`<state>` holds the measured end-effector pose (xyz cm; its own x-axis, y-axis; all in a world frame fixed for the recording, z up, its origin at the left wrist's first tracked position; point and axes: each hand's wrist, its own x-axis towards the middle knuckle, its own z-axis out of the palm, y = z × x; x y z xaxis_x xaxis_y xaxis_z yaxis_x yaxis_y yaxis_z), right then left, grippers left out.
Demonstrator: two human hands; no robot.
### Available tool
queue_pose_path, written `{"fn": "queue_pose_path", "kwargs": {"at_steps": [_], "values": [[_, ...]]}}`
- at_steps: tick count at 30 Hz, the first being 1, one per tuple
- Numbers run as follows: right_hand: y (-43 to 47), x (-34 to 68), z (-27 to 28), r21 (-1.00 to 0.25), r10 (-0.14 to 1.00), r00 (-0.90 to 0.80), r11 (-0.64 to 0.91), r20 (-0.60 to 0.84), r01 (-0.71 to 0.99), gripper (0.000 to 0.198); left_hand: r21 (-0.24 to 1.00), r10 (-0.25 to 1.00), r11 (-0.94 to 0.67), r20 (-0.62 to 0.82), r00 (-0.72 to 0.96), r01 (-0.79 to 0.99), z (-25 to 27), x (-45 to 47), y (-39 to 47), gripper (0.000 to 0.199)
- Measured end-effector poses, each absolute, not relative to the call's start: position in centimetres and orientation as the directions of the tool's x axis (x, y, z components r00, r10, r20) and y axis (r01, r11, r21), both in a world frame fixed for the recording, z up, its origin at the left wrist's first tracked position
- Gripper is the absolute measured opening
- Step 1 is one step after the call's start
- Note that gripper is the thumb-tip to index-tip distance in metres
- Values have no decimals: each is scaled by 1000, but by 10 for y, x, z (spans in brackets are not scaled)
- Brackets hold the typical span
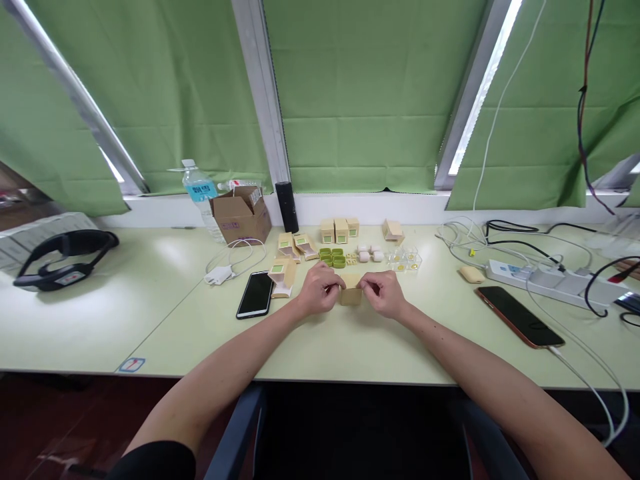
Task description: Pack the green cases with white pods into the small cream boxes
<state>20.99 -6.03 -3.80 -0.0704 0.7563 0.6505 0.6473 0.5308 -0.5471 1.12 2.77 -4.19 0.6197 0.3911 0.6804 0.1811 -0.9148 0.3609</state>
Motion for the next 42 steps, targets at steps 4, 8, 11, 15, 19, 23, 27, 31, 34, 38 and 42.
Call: {"fn": "queue_pose_path", "kwargs": {"at_steps": [4,8,11,15,19,23,27,31,34,38,42], "values": [[-62,210,-39,-549,750,-60,534,659,643,21,405,460,-885,691,557,228,-43,13,29,23],[-64,212,-41,-468,707,-158,602,690,647,22,464,610,-792,626,486,396,-42,14,32,34],[-62,214,-43,-370,685,-283,641,672,673,22,471,679,-734,523,515,488,-42,14,34,39],[-54,223,-45,-321,730,-269,558,628,765,18,438,685,-728,502,528,528,-43,14,35,33],[-44,234,-48,-319,792,-102,356,602,879,17,384,622,-781,549,559,492,-44,16,28,27],[-38,240,-47,-391,849,12,231,528,891,24,346,596,-803,506,623,486,-41,18,16,30],[-37,241,-44,-585,923,52,197,381,787,36,342,588,-809,435,682,478,-36,18,8,35],[-35,239,-46,-763,963,51,177,265,622,43,310,551,-833,385,741,458,-33,17,6,42],[-31,238,-51,-841,976,58,148,208,520,45,255,519,-853,328,790,455,-35,19,4,45],[-27,240,-54,-835,971,111,122,213,536,57,149,491,-871,207,846,468,-37,21,3,53],[-27,242,-54,-793,970,107,112,218,599,62,95,401,-915,113,909,391,-37,23,4,51]]}}
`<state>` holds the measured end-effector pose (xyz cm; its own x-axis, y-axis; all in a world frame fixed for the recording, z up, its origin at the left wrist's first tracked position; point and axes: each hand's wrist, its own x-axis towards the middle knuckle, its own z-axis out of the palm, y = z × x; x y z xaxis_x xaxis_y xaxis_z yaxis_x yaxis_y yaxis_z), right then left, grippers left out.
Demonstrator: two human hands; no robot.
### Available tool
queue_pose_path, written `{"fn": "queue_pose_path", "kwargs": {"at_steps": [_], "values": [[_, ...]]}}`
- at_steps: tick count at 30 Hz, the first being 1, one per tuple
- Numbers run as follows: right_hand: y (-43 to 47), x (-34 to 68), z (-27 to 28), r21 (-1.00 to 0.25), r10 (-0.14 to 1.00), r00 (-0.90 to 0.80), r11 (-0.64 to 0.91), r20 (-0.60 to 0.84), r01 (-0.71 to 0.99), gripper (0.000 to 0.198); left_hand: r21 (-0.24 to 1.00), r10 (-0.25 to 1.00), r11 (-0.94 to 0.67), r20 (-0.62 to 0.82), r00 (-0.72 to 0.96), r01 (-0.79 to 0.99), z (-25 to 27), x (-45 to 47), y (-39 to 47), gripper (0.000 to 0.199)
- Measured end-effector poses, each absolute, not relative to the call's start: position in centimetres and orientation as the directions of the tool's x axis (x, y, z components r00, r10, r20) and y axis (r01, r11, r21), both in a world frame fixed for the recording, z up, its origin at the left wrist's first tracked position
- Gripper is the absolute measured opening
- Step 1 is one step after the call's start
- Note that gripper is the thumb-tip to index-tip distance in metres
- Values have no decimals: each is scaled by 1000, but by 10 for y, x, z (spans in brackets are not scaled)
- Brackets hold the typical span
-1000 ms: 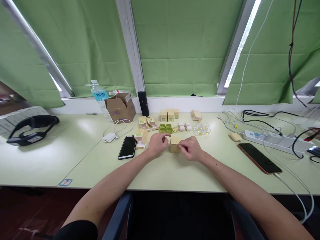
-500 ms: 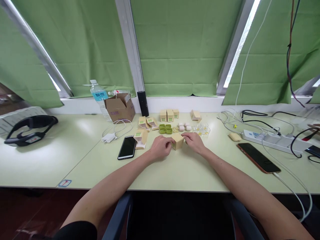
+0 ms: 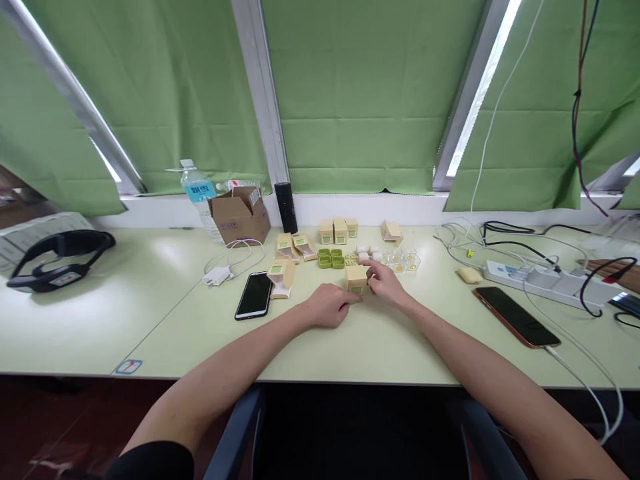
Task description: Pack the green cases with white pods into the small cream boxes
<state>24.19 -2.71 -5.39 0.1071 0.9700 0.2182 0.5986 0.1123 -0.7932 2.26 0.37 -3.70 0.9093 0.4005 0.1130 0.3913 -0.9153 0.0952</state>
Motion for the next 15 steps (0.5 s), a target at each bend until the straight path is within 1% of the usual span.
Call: {"fn": "queue_pose_path", "kwargs": {"at_steps": [4,7,10,15], "values": [[-30,243,-52,-765,980,36,131,197,630,68,110,375,-925,105,921,364,-37,21,5,49],[-31,243,-51,-749,986,1,125,165,651,64,110,360,-931,106,927,349,-36,21,5,50],[-31,242,-52,-738,989,5,105,145,667,58,93,352,-935,101,930,343,-34,20,4,48],[-26,245,-51,-759,984,29,117,176,641,57,92,334,-941,117,935,325,-32,19,3,45]]}}
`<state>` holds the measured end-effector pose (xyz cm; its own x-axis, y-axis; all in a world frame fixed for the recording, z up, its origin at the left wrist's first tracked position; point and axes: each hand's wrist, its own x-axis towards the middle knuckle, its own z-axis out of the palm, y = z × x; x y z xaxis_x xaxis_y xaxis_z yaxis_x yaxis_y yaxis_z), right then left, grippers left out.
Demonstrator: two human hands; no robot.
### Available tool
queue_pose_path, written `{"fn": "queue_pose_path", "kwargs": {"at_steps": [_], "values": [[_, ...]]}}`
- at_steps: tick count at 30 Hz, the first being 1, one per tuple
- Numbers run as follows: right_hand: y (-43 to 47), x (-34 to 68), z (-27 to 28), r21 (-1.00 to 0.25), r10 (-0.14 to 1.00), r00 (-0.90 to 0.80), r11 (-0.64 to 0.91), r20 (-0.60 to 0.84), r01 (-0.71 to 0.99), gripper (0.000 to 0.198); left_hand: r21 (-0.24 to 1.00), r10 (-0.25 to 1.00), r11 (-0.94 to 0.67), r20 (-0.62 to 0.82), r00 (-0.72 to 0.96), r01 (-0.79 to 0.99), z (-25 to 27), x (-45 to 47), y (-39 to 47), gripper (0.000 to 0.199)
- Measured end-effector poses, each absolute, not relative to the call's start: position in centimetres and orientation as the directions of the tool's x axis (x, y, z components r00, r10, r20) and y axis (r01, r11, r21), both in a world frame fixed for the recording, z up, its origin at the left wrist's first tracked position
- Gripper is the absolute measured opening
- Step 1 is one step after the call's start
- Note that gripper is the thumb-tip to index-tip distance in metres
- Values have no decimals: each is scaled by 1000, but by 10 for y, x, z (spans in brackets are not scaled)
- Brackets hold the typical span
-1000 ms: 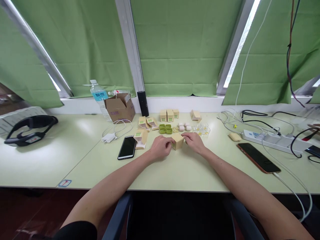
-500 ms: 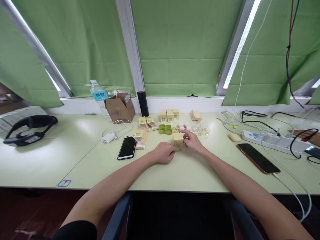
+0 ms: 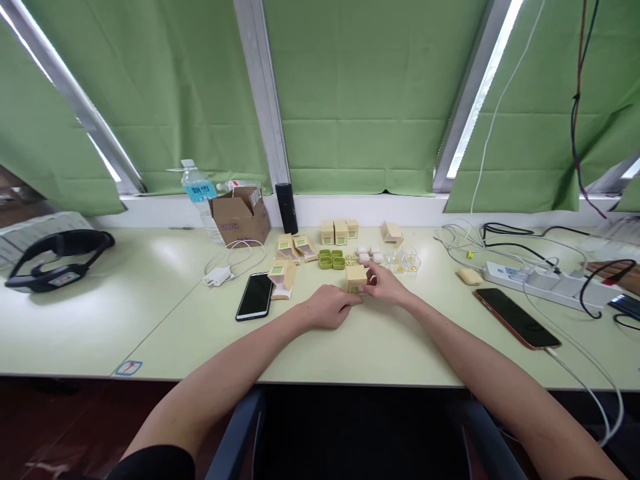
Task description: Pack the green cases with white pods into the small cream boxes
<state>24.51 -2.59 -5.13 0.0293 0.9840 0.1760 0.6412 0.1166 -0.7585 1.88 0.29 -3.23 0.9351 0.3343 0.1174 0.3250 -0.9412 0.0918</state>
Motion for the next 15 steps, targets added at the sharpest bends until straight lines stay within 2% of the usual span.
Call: {"fn": "queue_pose_path", "kwargs": {"at_steps": [4,8,12,15], "values": [[-10,258,-39,-789,942,157,150,298,596,57,87,336,-941,112,935,327,-32,18,3,47],[23,281,-16,-748,865,290,136,408,649,58,77,342,-939,101,934,335,-33,19,3,48],[67,301,8,-630,888,283,10,364,777,47,73,345,-938,88,934,340,-32,21,3,47],[97,306,14,-612,887,310,-41,341,790,43,71,352,-935,78,933,347,-31,21,2,46]]}}
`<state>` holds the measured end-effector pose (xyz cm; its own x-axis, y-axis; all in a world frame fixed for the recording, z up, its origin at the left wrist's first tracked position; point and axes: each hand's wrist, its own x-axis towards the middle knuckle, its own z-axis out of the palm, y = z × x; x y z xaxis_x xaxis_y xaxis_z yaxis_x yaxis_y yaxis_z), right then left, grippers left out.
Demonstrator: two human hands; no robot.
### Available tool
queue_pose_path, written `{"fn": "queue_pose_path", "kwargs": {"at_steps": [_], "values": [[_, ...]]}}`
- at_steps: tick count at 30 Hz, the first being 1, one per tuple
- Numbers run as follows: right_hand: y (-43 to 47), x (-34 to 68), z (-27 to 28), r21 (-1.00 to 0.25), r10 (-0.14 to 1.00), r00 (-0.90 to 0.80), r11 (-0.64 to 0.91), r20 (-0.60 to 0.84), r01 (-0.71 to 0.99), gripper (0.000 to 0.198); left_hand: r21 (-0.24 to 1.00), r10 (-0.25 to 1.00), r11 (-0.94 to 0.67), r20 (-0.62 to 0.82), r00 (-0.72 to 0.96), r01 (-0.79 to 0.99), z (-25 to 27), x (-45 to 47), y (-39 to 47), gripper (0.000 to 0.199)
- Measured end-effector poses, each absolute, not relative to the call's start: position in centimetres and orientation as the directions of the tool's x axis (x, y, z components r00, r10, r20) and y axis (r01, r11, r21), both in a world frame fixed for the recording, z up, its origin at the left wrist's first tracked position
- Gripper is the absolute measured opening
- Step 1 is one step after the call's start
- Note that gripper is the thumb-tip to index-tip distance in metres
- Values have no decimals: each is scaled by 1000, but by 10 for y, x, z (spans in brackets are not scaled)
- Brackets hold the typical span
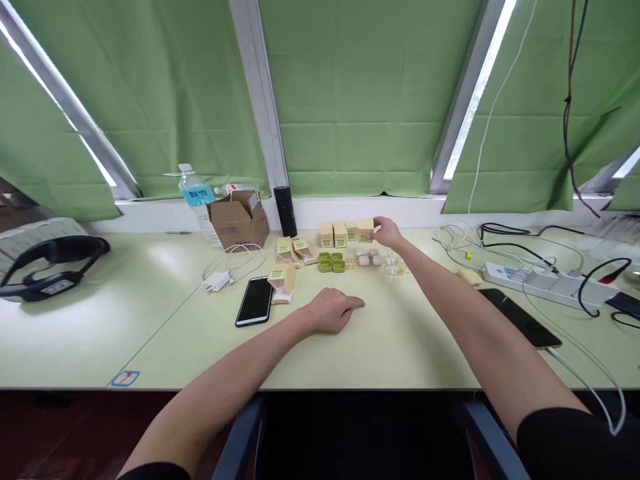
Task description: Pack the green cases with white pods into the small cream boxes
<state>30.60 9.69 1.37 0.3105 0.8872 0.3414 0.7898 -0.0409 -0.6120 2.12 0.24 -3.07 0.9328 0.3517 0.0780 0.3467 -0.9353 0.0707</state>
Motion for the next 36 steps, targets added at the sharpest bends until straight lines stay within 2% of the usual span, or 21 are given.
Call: {"fn": "queue_pose_path", "kwargs": {"at_steps": [5,9,17,24,36], "values": [[128,300,1,-586,899,368,-168,239,793,35,58,338,-941,74,938,335,-30,20,2,46],[141,294,-10,-555,905,383,-225,187,801,37,59,336,-941,72,939,332,-30,21,2,46],[136,283,-24,-459,896,385,-252,223,852,55,68,347,-937,59,936,343,-31,23,1,47],[112,286,-26,-306,936,271,-195,226,932,31,56,358,-933,62,932,355,-30,25,1,46],[110,275,-29,-201,957,203,-161,209,966,44,78,362,-931,81,929,356,-33,25,1,43]]}}
